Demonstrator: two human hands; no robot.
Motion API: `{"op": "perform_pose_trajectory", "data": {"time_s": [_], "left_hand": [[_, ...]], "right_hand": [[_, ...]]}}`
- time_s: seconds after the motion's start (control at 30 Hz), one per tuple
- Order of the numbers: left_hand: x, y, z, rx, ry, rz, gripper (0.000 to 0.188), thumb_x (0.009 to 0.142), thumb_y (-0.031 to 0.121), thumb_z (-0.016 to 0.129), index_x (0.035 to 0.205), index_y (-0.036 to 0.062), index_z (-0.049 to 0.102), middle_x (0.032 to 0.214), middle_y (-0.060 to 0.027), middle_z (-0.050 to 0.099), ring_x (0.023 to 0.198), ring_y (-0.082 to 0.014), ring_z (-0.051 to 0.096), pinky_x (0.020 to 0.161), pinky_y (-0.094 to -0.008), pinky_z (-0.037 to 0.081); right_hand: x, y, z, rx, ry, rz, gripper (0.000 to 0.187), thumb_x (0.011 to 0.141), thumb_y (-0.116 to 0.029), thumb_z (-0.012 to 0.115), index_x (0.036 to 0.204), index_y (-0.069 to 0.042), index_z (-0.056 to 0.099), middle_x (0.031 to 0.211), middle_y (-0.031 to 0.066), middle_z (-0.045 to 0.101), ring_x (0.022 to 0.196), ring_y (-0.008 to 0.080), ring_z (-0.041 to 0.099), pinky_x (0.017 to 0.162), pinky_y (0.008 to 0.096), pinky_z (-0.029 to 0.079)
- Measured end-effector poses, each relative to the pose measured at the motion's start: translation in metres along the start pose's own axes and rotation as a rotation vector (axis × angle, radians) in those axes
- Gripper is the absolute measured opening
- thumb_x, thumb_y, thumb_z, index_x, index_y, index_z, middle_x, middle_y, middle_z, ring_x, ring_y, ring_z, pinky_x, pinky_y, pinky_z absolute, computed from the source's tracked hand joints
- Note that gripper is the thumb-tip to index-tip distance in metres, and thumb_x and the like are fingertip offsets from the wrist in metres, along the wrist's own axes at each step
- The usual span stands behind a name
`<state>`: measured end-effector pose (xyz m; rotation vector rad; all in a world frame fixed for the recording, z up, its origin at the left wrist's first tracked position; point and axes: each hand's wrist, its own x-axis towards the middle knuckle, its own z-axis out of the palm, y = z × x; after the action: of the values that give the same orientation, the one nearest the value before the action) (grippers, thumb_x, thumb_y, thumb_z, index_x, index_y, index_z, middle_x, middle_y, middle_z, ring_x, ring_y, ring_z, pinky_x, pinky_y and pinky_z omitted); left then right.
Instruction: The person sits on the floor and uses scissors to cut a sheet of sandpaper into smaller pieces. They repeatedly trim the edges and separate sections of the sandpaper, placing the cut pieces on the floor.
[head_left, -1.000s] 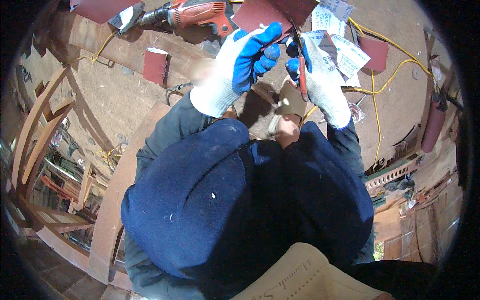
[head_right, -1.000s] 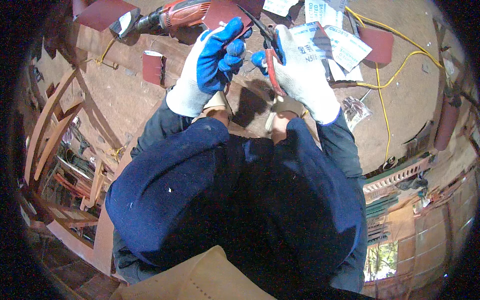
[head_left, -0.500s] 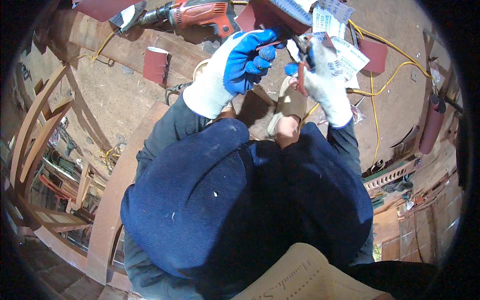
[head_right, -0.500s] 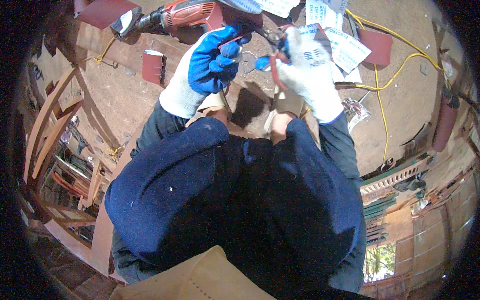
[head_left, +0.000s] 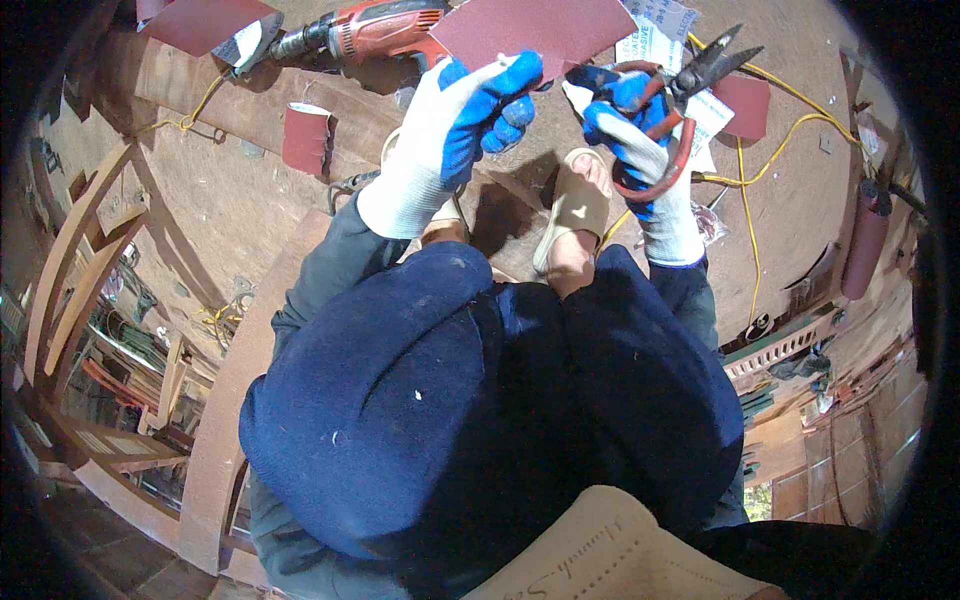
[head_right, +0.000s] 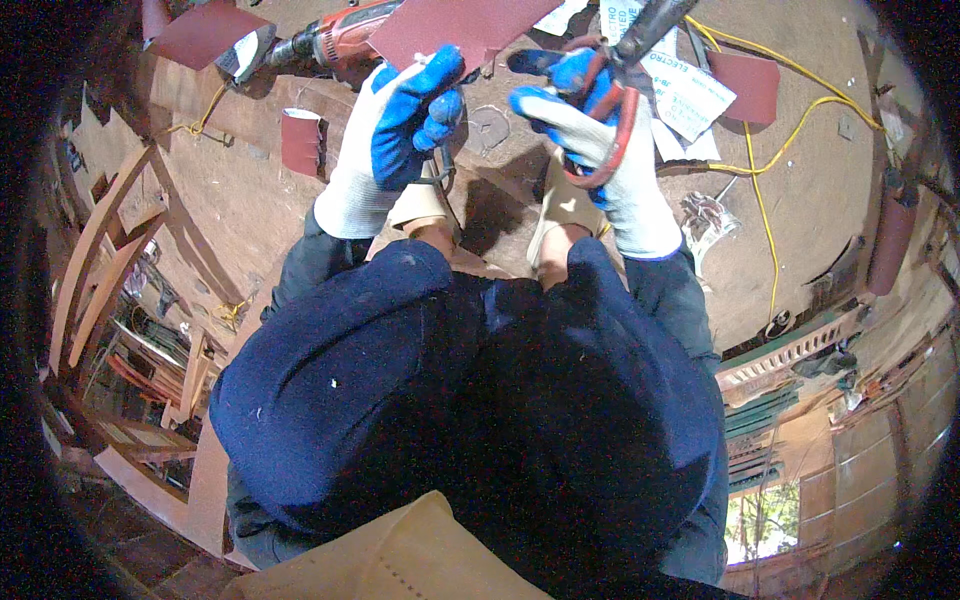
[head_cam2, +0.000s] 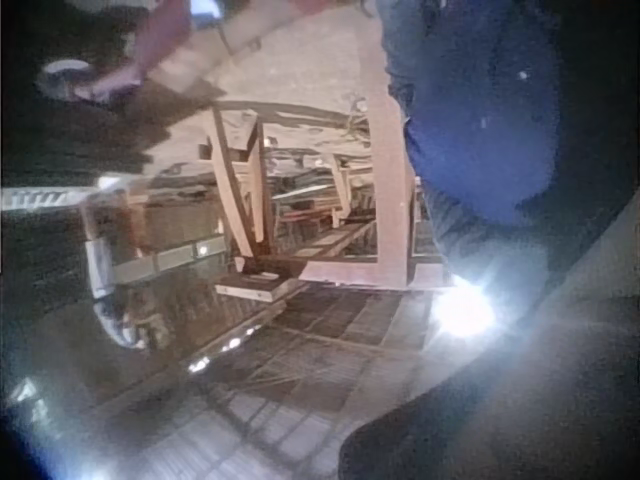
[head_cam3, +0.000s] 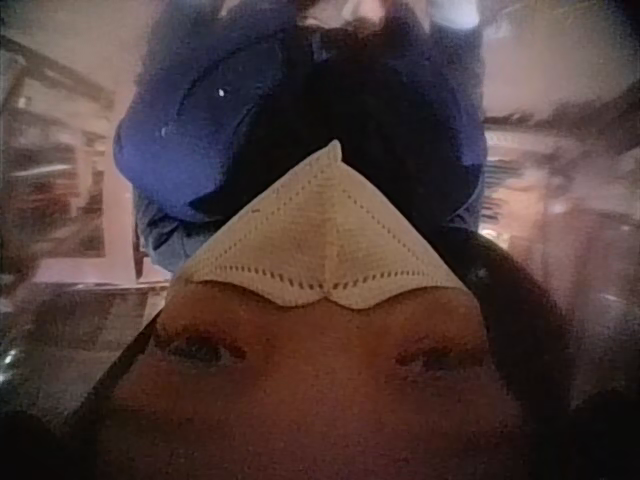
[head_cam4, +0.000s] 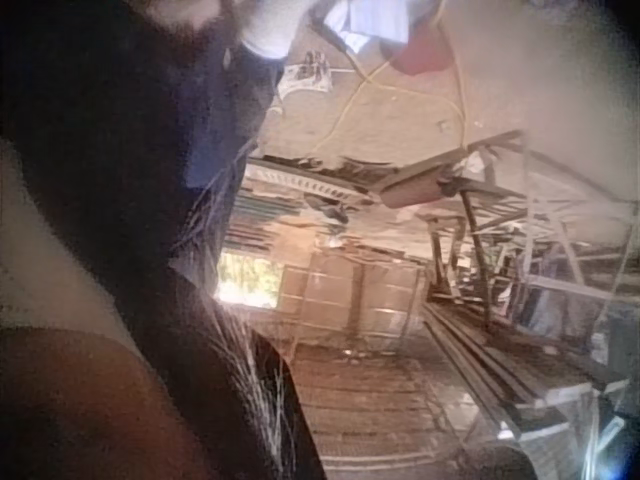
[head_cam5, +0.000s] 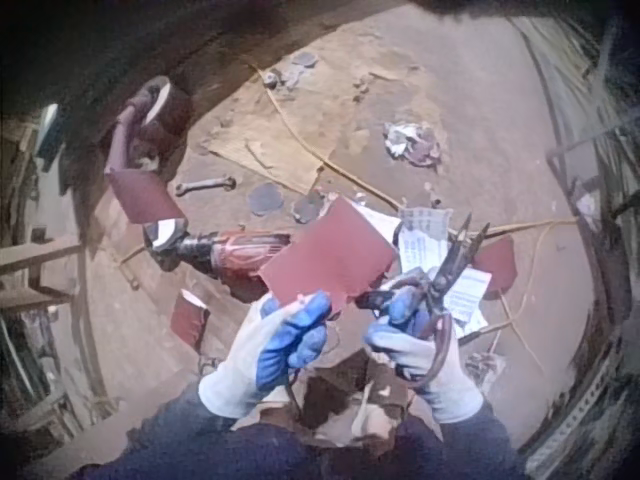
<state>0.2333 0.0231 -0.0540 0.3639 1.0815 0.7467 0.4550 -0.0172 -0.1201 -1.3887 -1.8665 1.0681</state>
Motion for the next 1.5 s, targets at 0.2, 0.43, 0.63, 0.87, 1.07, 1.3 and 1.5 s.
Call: {"op": "perform_pose_trajectory", "data": {"time_s": [0.2, 0.43, 0.63, 0.87, 1.07, 1.3, 1.5], "left_hand": [[0.001, -0.012, 0.01, -0.096, -0.033, -0.177, 0.023, 0.089, 0.025, 0.052, 0.1, 0.0055, 0.058, 0.061, 0.0009, 0.051, 0.043, -0.0051, 0.04, 0.039, -0.0176, 0.03], [-0.002, -0.026, -0.016, -0.862, -0.419, -0.447, 0.029, 0.091, 0.019, 0.047, 0.117, 0.0088, 0.053, 0.078, -0.0043, 0.056, 0.052, -0.0082, 0.046, 0.045, -0.0195, 0.039], [-0.02, -0.012, -0.009, 0.31, -0.105, 0.48, 0.018, 0.087, 0.014, 0.054, 0.103, 0.0076, 0.059, 0.086, -0.0051, 0.057, 0.056, -0.0089, 0.049, 0.047, -0.0196, 0.036], [-0.025, 0.021, -0.024, 0.134, 0.115, 0.097, 0.026, 0.084, 0.028, 0.059, 0.094, 0.0047, 0.059, 0.074, -0.0014, 0.059, 0.06, -0.0059, 0.053, 0.052, -0.0188, 0.041], [-0.023, 0.026, -0.025, 0.323, -0.027, 0.021, 0.039, 0.082, 0.037, 0.06, 0.104, 0.0045, 0.058, 0.086, -0.003, 0.06, 0.068, -0.0078, 0.056, 0.061, -0.0208, 0.045], [-0.017, 0.01, -0.017, 0.413, -0.061, 0.026, 0.04, 0.082, 0.041, 0.059, 0.099, 0.0044, 0.062, 0.083, -0.0028, 0.061, 0.069, -0.0084, 0.056, 0.061, -0.0222, 0.045], [-0.01, 0.016, -0.019, 0.621, -0.038, 0.021, 0.04, 0.081, 0.042, 0.06, 0.093, 0.0043, 0.063, 0.071, -0.0019, 0.059, 0.061, -0.0063, 0.052, 0.054, -0.0207, 0.041]], "right_hand": [[-0.005, 0.003, 0.007, 0.107, -0.053, -0.063, 0.051, 0.076, -0.012, 0.06, 0.124, -0.007, 0.045, 0.112, 0.0074, 0.056, 0.098, 0.0183, 0.056, 0.087, 0.0303, 0.041], [-0.008, -0.012, -0.002, 0.294, -0.228, 0.199, 0.05, 0.076, -0.015, 0.062, 0.123, -0.006, 0.046, 0.109, 0.007, 0.056, 0.094, 0.0179, 0.056, 0.081, 0.0291, 0.043], [-0.004, -0.025, -0.013, 0.328, -0.282, 0.245, 0.05, 0.076, -0.016, 0.063, 0.122, -0.005, 0.046, 0.107, 0.0067, 0.055, 0.09, 0.0176, 0.055, 0.075, 0.0281, 0.044], [-0.023, -0.016, -0.036, 0.694, -0.276, 0.803, 0.033, 0.091, -0.024, 0.044, 0.115, -0.002, 0.046, 0.094, 0.0026, 0.05, 0.083, 0.0114, 0.048, 0.074, 0.0238, 0.042], [0.002, -0.048, -0.061, 0.011, -0.75, 0.117, 0.05, 0.086, -0.031, 0.047, 0.129, -0.005, 0.042, 0.124, 0.0146, 0.05, 0.112, 0.0292, 0.047, 0.097, 0.0358, 0.034], [0.013, -0.048, -0.067, -0.212, -0.839, 0.038, 0.044, 0.088, -0.026, 0.04, 0.127, -0.006, 0.044, 0.116, 0.0121, 0.054, 0.104, 0.0283, 0.051, 0.095, 0.0377, 0.032], [0.018, -0.049, -0.079, 0.099, -0.809, 0.312, 0.039, 0.091, -0.021, 0.039, 0.126, -0.004, 0.046, 0.12, 0.0101, 0.054, 0.108, 0.024, 0.051, 0.095, 0.0343, 0.036]]}}
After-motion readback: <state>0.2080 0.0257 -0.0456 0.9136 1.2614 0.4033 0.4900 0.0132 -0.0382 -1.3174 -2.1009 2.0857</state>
